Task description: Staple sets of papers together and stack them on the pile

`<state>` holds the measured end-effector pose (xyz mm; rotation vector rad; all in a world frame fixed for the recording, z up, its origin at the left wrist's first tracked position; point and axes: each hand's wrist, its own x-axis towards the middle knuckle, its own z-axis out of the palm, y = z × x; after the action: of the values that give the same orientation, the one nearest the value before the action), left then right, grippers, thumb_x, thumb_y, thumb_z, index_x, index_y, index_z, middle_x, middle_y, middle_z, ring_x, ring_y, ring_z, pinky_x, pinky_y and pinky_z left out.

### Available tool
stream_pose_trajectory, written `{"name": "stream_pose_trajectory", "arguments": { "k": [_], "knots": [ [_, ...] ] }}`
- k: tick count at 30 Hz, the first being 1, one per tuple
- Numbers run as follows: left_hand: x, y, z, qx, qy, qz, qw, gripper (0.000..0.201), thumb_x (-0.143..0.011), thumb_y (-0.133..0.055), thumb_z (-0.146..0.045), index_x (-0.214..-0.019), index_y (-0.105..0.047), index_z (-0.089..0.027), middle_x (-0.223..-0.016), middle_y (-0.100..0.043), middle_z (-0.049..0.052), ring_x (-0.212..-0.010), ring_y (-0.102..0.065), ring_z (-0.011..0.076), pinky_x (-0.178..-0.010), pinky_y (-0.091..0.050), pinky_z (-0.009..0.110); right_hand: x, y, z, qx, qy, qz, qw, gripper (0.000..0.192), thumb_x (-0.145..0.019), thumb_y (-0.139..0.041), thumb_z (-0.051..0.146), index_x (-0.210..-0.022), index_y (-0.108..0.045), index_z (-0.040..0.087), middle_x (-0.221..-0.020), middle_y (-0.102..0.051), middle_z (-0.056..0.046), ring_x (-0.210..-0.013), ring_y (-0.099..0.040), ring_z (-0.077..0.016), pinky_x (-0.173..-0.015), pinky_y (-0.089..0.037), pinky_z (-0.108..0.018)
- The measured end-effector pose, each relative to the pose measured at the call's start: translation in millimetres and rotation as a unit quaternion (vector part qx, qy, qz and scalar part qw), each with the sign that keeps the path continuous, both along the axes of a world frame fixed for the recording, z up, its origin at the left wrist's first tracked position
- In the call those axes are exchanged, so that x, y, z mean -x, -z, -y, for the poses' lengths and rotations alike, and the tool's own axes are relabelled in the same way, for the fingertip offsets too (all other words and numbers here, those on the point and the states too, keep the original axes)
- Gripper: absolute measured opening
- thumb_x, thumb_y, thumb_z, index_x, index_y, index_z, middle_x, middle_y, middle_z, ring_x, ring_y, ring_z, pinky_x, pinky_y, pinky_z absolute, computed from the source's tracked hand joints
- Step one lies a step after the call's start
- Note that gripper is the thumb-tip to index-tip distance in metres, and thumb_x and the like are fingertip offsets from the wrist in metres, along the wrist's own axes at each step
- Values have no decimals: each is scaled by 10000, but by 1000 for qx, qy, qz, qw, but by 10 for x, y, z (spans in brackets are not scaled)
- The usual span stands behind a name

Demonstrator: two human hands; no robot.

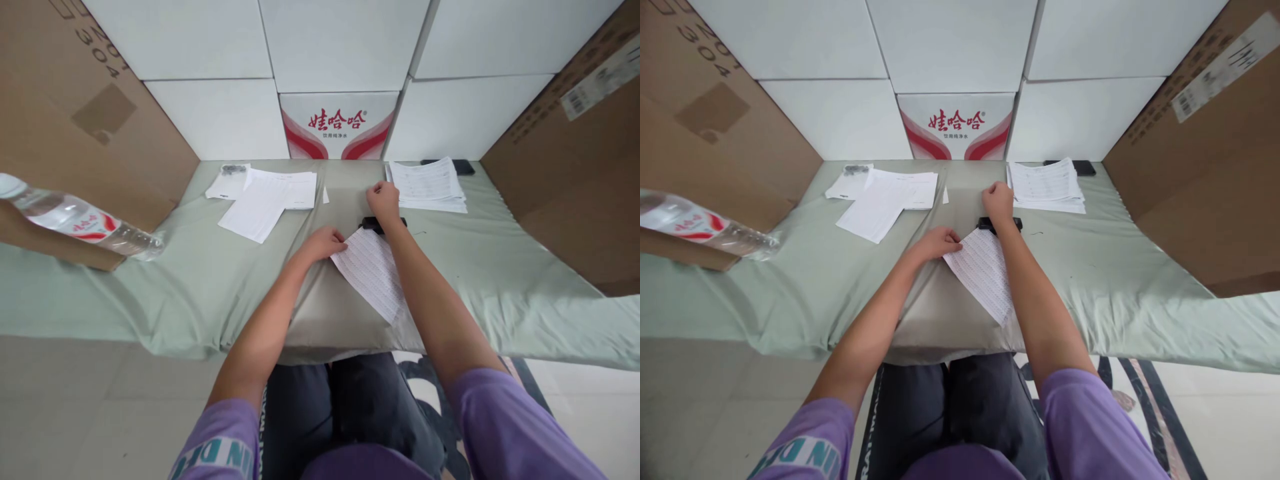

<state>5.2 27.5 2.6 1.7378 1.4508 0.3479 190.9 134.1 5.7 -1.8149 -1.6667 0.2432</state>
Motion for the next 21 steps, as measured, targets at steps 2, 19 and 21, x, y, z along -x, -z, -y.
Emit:
{"name": "stream_pose_trajectory", "arguments": {
  "k": [2, 19, 21],
  "knots": [
    [-3, -7, 7, -6, 6, -9, 1000, 202, -775, -656, -296, -906, -702, -149, -744, -705, 46, -614, -609, 149, -530, -420, 245, 23, -2, 25, 4, 2, 21, 1000, 195, -841, -461, 202, -836, -651, 158, -861, -677, -131, -822, -577, -236, -821, -447, -360],
    [-27, -72, 61, -13, 10, -34, 999, 219, -794, -668, -328, -952, -666, -176, -866, -740, 50, -770, -672, 182, -601, -434, 241, 310, -105, 239, 111, -36, 221, 968, 316, -967, -359, 165, -1163, -603, 121, -1105, -679, -230, -1024, -654, -283, -841, -475, -360],
    [-34, -80, 79, -11, 6, -34, 999, 225, -792, -671, -332, -955, -656, -177, -862, -733, 48, -759, -664, 178, -593, -428, 238, 302, -113, 241, 114, -43, 227, 966, 322, -964, -354, 165, -1160, -605, 120, -1103, -681, -224, -1014, -659, -285, -825, -480, -359]
  ]
}}
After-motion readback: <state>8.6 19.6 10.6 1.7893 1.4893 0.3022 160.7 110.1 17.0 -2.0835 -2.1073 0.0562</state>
